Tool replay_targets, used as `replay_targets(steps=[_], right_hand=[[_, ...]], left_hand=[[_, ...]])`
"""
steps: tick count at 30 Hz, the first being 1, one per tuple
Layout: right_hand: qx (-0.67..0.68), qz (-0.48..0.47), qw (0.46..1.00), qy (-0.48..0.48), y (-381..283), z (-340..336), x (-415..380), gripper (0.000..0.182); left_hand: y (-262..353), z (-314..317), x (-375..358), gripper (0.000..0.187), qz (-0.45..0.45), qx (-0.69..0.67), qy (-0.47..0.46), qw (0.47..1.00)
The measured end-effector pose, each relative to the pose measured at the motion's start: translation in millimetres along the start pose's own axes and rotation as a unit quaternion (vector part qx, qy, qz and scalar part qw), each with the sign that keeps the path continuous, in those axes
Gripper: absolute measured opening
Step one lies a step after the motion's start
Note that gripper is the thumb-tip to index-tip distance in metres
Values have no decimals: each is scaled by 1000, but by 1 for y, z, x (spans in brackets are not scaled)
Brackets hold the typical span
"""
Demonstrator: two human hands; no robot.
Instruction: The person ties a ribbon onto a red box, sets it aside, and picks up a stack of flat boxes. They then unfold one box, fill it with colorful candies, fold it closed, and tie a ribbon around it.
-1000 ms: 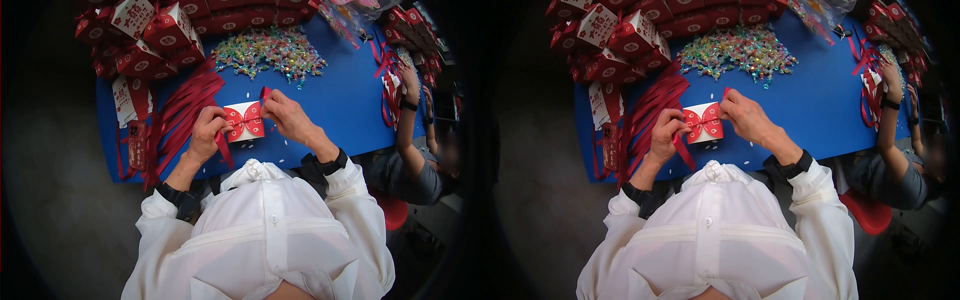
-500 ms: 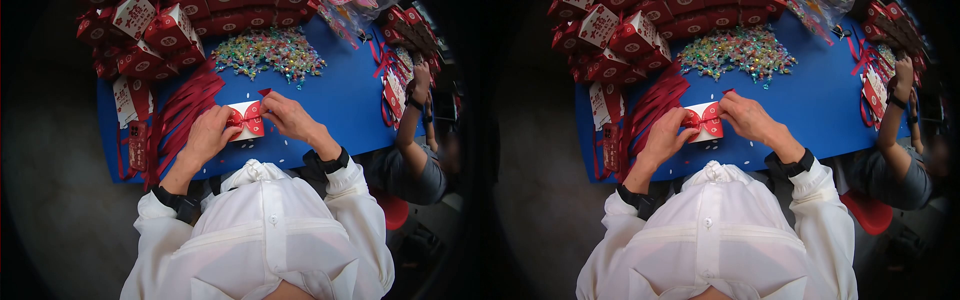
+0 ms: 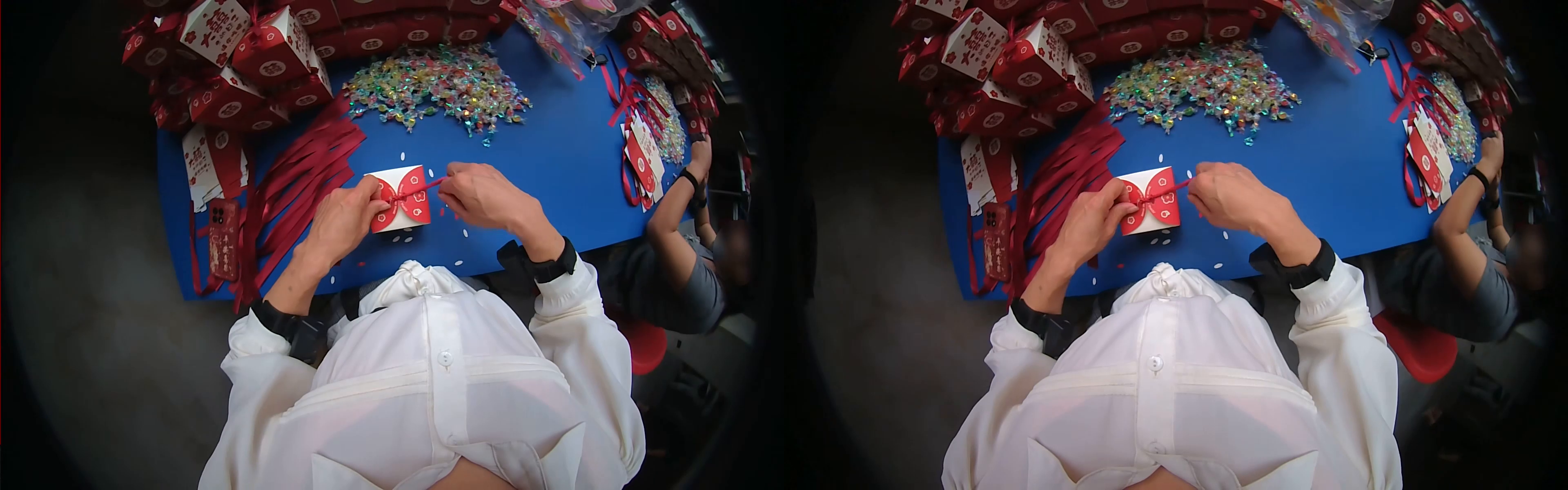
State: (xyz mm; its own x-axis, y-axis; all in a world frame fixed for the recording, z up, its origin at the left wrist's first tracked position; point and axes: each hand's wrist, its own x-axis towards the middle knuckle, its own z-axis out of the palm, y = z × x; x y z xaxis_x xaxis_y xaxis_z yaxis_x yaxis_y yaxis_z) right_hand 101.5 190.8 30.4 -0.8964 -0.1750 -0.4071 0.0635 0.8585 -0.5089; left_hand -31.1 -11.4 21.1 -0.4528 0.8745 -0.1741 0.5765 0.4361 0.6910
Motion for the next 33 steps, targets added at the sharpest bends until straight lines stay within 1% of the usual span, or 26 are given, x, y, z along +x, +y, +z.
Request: replay_targets(steps=[1,2,3,5,6,8,9,10,11,12,13,15,17,18,19,20,21,22,23,24,26,27,29,30,32,33], right_hand=[[-11,37,988,151,1,13,8,15],[-21,72,951,299,-1,20,15,15],[-22,71,952,298,-6,22,20,15],[136,-12,901,411,-18,26,30,14],[137,-14,901,411,-20,27,33,14],[319,-64,888,326,-20,32,36,15],[340,-100,891,283,-17,33,38,10],[340,-100,891,283,-15,32,38,10],[311,-129,906,258,-15,28,37,8],[281,-157,918,232,-14,26,37,12],[280,-155,918,233,-11,26,37,12],[233,-139,939,213,-7,27,38,18],[210,-136,943,218,-10,26,38,19],[187,-136,947,222,-12,25,38,20],[187,-137,947,222,-12,25,39,20],[177,-130,952,215,-13,25,40,19],[167,-123,956,209,-13,25,40,18],[167,-124,956,209,-13,25,41,18],[168,-119,956,211,-12,26,41,17],[169,-113,956,213,-12,26,41,16],[186,-104,955,207,-14,21,38,16],[203,-96,954,200,-14,19,38,16],[197,-99,955,199,-14,21,38,16],[191,-101,956,199,-14,22,39,17],[191,-91,959,190,-16,19,38,17],[192,-80,961,181,-17,18,38,16]], left_hand=[[0,0,0,15,0,8,-4,1000],[-1,0,0,15,0,8,-4,1000],[-2,0,0,15,13,8,-6,1000],[-6,-1,0,15,24,10,-7,1000],[-8,1,0,16,31,2,-4,999],[-8,2,1,16,39,-5,-3,999],[-8,1,0,16,31,-14,-3,999],[-8,1,0,16,22,-23,-2,999],[-9,2,-1,16,22,-23,-2,999],[-10,3,-2,15,8,-60,2,998],[-11,4,-2,14,-5,-98,5,995],[-14,4,-1,16,-15,-111,-4,994],[-16,-1,-1,19,-27,-123,-12,992],[-14,-6,1,21,-113,-235,-61,963],[-14,-11,2,24,-197,-342,-108,913],[-19,-13,2,24,-197,-342,-107,913],[-27,-14,1,25,-196,-472,-154,846],[-30,-15,0,26,-189,-590,-197,759],[-29,-11,-1,26,-168,-634,-185,732],[-29,-8,-2,26,-168,-634,-186,732],[-28,-3,-5,28,-172,-641,-139,735],[-28,-2,-7,28,-172,-641,-139,735],[-26,1,-9,26,-177,-577,-118,789],[-25,3,-10,26,-177,-577,-118,788],[-22,7,-10,23,-71,-473,-73,875],[-23,8,-10,23,-70,-473,-72,875]])
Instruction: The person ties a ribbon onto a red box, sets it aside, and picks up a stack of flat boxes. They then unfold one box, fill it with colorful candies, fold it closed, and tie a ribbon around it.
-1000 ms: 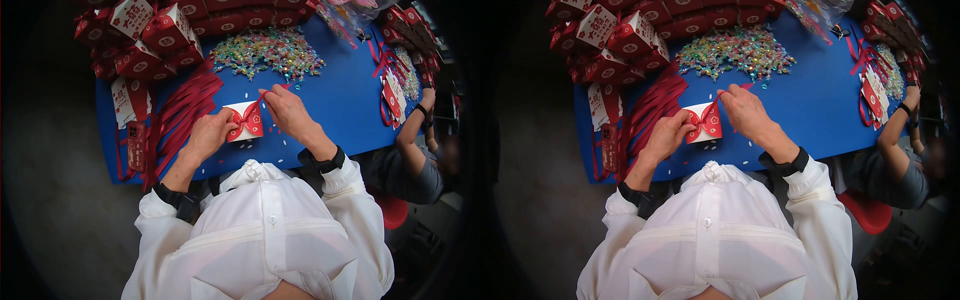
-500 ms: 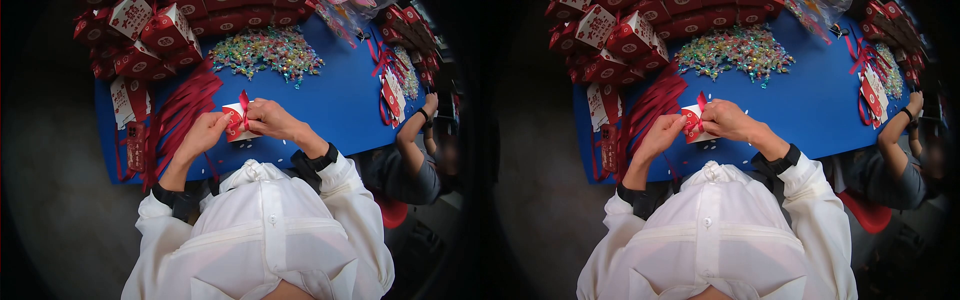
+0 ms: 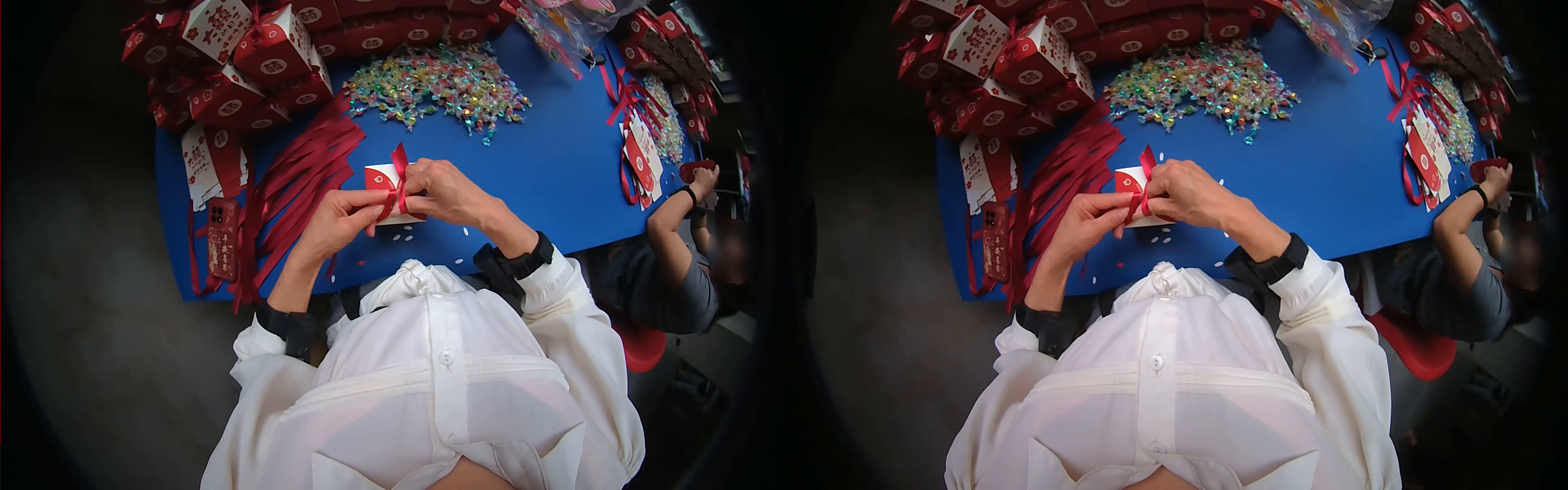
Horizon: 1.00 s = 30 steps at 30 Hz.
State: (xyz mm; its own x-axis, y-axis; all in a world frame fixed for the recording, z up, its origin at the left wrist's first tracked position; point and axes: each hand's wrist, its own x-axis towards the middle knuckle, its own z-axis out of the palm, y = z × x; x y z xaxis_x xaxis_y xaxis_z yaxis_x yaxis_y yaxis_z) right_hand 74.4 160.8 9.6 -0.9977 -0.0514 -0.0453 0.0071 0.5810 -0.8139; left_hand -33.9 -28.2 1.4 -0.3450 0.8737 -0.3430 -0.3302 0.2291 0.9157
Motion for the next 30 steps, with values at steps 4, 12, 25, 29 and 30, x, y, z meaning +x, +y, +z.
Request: replay_targets(steps=[4,12,25,29,30], right_hand=[[20,31,999,0,-1,0,1,16],[-66,8,998,23,-6,-8,-5,15],[50,125,989,54,-8,-7,-9,21],[65,169,983,36,-9,-3,-5,20],[62,156,985,42,-8,-1,-4,20]], left_hand=[[-5,-5,4,24,141,202,33,969],[-26,-4,13,27,225,244,30,943],[-25,2,16,29,241,198,33,949],[-18,3,13,30,202,206,38,957],[-16,2,11,30,202,206,40,957]])
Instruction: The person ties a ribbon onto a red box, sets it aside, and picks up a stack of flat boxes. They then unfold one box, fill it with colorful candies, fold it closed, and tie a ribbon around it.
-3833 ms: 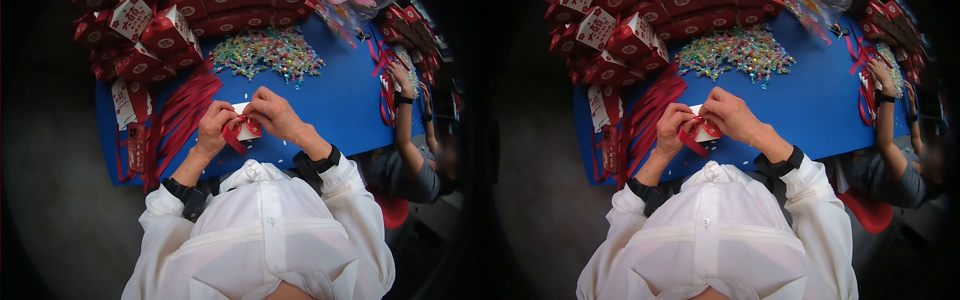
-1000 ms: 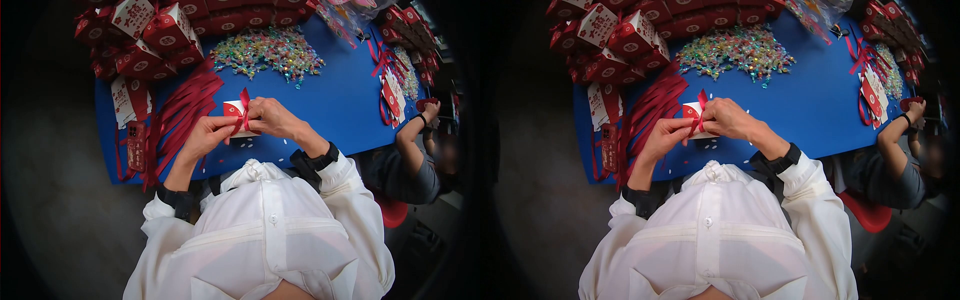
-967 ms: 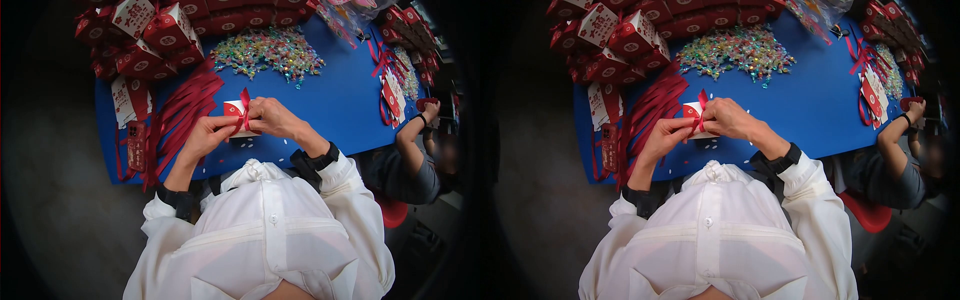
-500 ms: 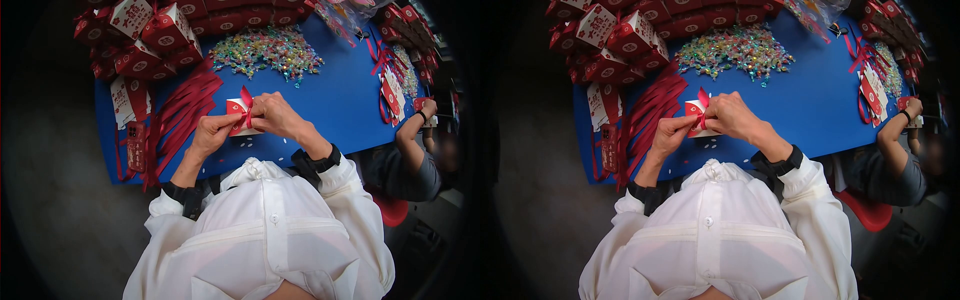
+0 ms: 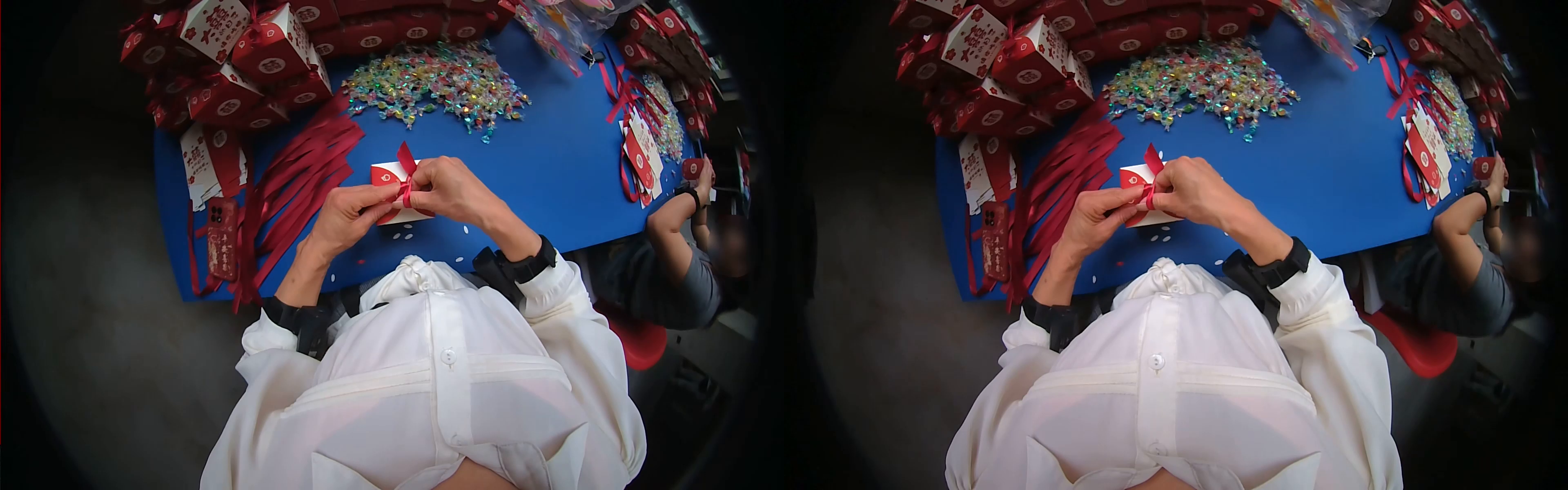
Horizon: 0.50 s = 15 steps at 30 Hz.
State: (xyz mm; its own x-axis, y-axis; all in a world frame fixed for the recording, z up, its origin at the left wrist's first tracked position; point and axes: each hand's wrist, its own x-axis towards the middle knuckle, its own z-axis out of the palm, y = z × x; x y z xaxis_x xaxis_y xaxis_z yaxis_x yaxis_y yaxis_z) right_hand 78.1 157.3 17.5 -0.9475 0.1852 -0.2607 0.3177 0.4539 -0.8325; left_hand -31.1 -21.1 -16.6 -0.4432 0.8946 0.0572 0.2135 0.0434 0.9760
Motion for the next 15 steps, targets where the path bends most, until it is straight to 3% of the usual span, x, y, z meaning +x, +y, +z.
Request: replay_targets(steps=[2,5,12,15], right_hand=[[-8,-6,1000,-7,-3,0,1,19],[-20,-8,1000,-19,-5,-1,1,17],[-61,5,996,-71,-8,-3,3,21],[-67,-8,994,-82,-11,-5,2,22]], left_hand=[[3,-4,-1,33,56,137,-13,989],[5,-4,-3,36,105,205,-5,973],[11,-4,2,34,135,233,-17,963],[11,-1,5,33,126,179,-38,975]])
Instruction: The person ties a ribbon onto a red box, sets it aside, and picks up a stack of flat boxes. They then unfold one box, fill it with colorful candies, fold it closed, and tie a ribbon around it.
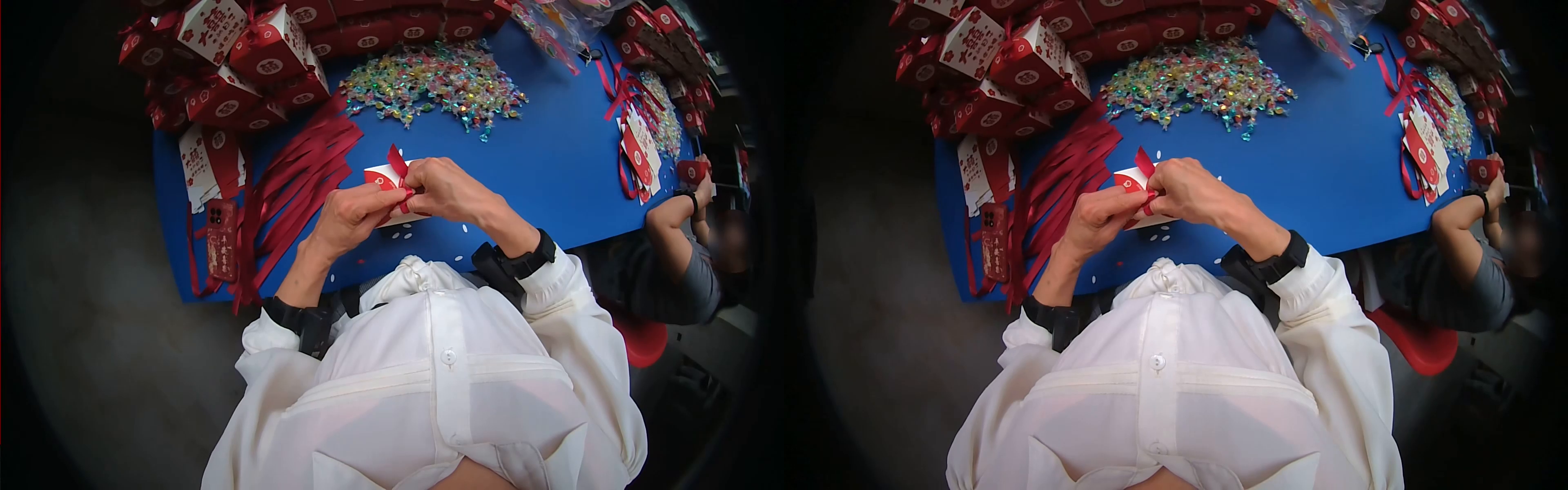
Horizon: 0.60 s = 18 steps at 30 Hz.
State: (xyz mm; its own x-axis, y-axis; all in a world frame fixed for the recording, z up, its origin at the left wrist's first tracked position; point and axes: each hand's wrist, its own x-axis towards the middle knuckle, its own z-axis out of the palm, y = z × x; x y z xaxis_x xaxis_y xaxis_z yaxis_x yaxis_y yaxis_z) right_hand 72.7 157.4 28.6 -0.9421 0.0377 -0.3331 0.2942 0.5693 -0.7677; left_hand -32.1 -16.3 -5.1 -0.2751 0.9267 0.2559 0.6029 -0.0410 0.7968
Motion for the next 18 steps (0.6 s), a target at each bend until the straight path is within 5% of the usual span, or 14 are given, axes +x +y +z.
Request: replay_targets(steps=[10,12,18], right_hand=[[74,-25,995,60,9,11,1,22],[56,-80,985,139,11,17,-1,21],[78,-49,978,189,6,27,-4,21]], left_hand=[[1,10,-2,27,-36,30,59,997],[3,11,-3,29,-29,41,65,997],[2,13,-4,30,-27,79,61,995]])
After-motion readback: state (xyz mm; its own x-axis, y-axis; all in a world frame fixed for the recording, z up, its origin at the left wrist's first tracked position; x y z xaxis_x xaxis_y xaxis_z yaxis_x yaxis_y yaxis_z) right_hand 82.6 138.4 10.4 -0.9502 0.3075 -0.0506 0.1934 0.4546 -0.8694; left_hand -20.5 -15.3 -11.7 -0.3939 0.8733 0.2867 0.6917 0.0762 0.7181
